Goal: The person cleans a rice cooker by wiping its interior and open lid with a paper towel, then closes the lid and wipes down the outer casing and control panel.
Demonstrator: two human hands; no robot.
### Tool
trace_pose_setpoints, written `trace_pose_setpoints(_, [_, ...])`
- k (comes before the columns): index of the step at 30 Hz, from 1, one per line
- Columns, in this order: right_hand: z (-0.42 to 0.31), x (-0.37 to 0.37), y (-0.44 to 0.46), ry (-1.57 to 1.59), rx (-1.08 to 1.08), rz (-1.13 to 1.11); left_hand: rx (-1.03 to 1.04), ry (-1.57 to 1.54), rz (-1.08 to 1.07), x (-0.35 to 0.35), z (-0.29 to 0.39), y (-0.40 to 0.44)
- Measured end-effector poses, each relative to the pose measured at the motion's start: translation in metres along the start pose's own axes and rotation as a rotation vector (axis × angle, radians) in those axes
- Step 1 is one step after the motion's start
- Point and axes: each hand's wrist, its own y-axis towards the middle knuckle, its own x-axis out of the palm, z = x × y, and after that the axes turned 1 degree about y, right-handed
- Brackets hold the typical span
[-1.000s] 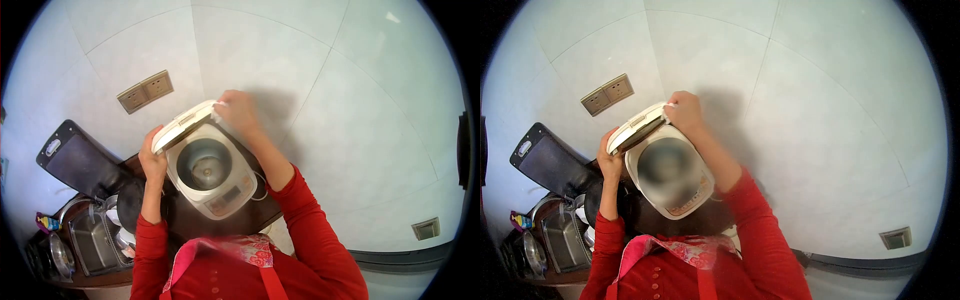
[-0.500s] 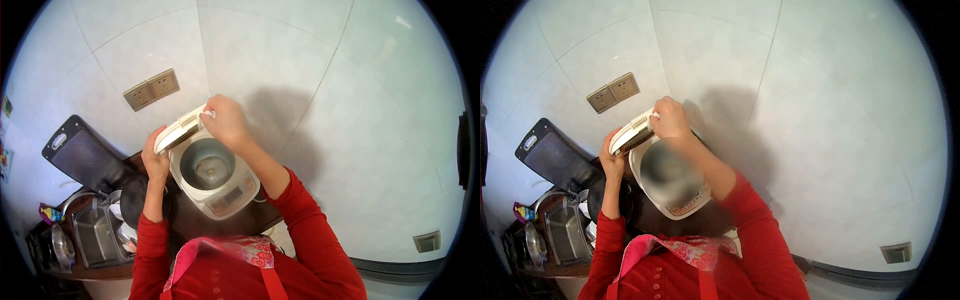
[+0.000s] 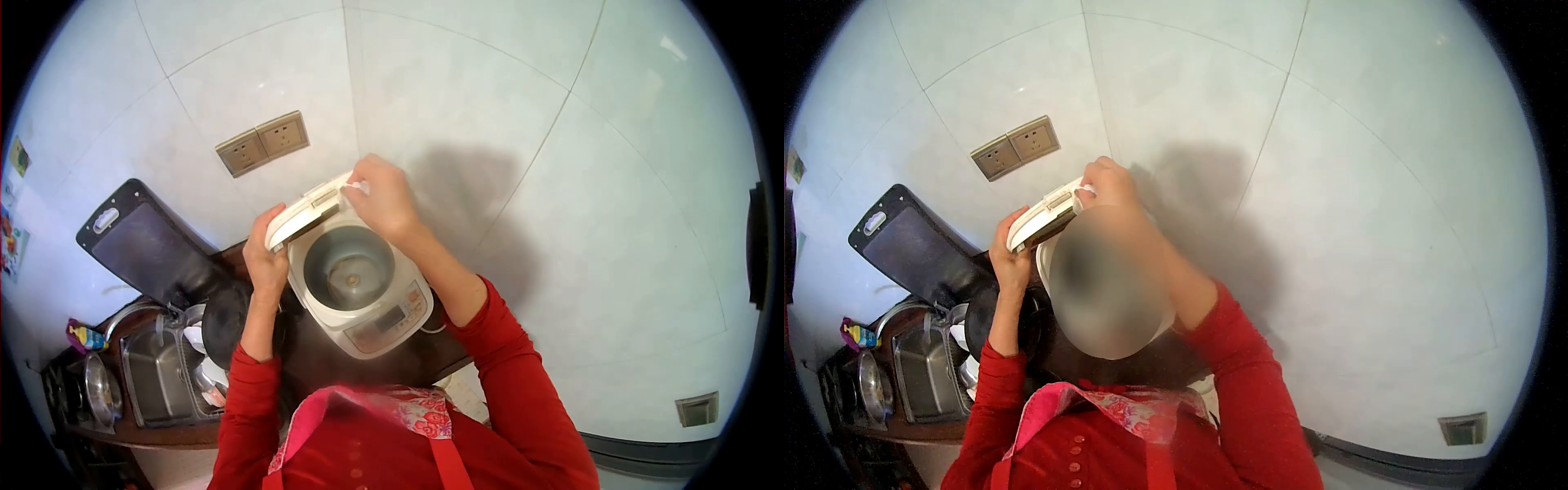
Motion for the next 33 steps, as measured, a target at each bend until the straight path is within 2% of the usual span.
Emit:
trace_pose_setpoints(2, [0.027, 0.002, 0.0, -0.003, -0.002, 0.068, -0.006, -0.002, -0.004, 0.0, 0.0, -0.002])
trace_pose_setpoints(5, [0.055, -0.02, 0.004, 0.112, 0.399, -0.021, -0.022, -0.052, -0.005, 0.0, -0.006, -0.001])
trace_pose_setpoints(6, [0.068, -0.017, -0.002, -0.03, 0.278, 0.074, -0.028, -0.068, -0.01, 0.0, -0.01, -0.001])
trace_pose_setpoints(8, [0.115, 0.006, -0.042, -0.154, 0.259, 0.06, -0.058, -0.073, -0.028, -0.002, -0.003, 0.0])
trace_pose_setpoints(9, [0.125, 0.012, -0.053, -0.218, 0.239, 0.055, -0.009, -0.056, -0.01, -0.002, -0.007, 0.0])
trace_pose_setpoints(12, [0.107, 0.015, -0.066, -0.018, 0.144, 0.428, -0.037, -0.025, -0.039, -0.006, 0.002, 0.001])
trace_pose_setpoints(15, [0.055, -0.004, -0.044, 0.275, 0.295, 0.444, -0.025, -0.061, -0.051, -0.003, -0.001, 0.004])
trace_pose_setpoints(16, [0.042, -0.008, -0.037, 0.308, 0.261, 0.377, -0.02, -0.078, -0.052, -0.002, -0.002, 0.003])
trace_pose_setpoints(19, [0.049, 0.002, -0.016, 0.095, -0.175, 0.351, -0.036, -0.071, -0.054, -0.002, 0.002, -0.004])
trace_pose_setpoints(20, [0.055, 0.005, -0.016, 0.112, -0.134, 0.338, -0.017, -0.058, -0.051, -0.002, 0.003, -0.005])
trace_pose_setpoints(23, [0.024, -0.017, -0.016, 0.325, 0.231, 0.127, 0.082, -0.063, -0.023, 0.0, -0.003, -0.014])
trace_pose_setpoints(24, [0.022, -0.021, -0.015, 0.364, 0.237, 0.009, 0.1, -0.056, -0.012, 0.0, 0.0, -0.016])
trace_pose_setpoints(27, [0.007, -0.024, -0.006, 0.312, -0.018, -0.13, 0.116, -0.018, -0.01, 0.0, -0.001, -0.023])
trace_pose_setpoints(30, [0.006, -0.031, 0.01, 0.143, -0.194, -0.429, 0.147, 0.027, -0.014, 0.001, -0.008, -0.024])
trace_pose_setpoints(33, [0.0, -0.026, 0.018, 0.145, -0.261, -0.545, 0.164, 0.008, -0.008, 0.001, -0.006, -0.024])
